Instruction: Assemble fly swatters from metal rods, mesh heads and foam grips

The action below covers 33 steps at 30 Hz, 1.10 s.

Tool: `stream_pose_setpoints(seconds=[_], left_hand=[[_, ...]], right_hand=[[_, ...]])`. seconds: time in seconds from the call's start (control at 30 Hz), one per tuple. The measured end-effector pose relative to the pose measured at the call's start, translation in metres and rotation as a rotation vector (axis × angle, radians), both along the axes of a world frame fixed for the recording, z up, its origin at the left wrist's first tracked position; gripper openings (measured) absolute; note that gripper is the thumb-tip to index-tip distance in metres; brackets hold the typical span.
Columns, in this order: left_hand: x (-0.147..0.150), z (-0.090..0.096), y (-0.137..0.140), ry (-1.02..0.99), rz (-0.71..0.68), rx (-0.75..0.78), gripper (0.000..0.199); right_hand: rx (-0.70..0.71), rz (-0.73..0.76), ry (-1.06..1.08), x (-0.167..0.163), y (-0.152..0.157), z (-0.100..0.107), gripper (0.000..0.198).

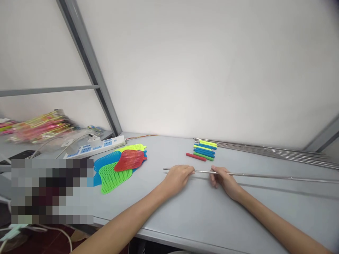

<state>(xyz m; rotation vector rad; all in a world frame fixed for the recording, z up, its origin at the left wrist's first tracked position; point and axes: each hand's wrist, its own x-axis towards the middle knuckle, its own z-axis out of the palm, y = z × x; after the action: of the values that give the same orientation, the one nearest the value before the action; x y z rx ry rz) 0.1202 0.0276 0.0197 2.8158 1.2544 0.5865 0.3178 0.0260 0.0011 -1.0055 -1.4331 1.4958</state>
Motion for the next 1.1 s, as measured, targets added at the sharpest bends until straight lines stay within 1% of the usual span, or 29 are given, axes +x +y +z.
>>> stream_pose_setpoints(seconds=[0.13,0.23,0.3,0.57,0.83,1.1], left_hand=[[-0.002,-0.001,0.002,0.019,-0.004,-0.057,0.019],[-0.001,0.001,-0.001,0.064,-0.014,-0.081,0.020],[0.000,0.002,-0.004,0.079,-0.016,-0.089,0.020],[0.004,0.004,-0.008,0.029,-0.023,-0.107,0.021],[0.004,0.004,-0.006,-0.036,-0.045,-0.148,0.027],[0.004,0.004,-0.006,-0.067,-0.047,-0.225,0.027]], right_hand=[[-0.005,0.094,0.044,-0.005,0.005,0.000,0.044],[0.019,0.160,0.045,-0.002,0.000,0.001,0.044],[0.008,0.180,0.047,0.000,-0.004,0.002,0.045],[-0.052,0.146,0.018,0.006,-0.011,0.007,0.044],[0.016,0.148,-0.080,0.006,-0.008,0.009,0.046],[0.013,0.145,-0.116,0.008,-0.008,0.010,0.048]])
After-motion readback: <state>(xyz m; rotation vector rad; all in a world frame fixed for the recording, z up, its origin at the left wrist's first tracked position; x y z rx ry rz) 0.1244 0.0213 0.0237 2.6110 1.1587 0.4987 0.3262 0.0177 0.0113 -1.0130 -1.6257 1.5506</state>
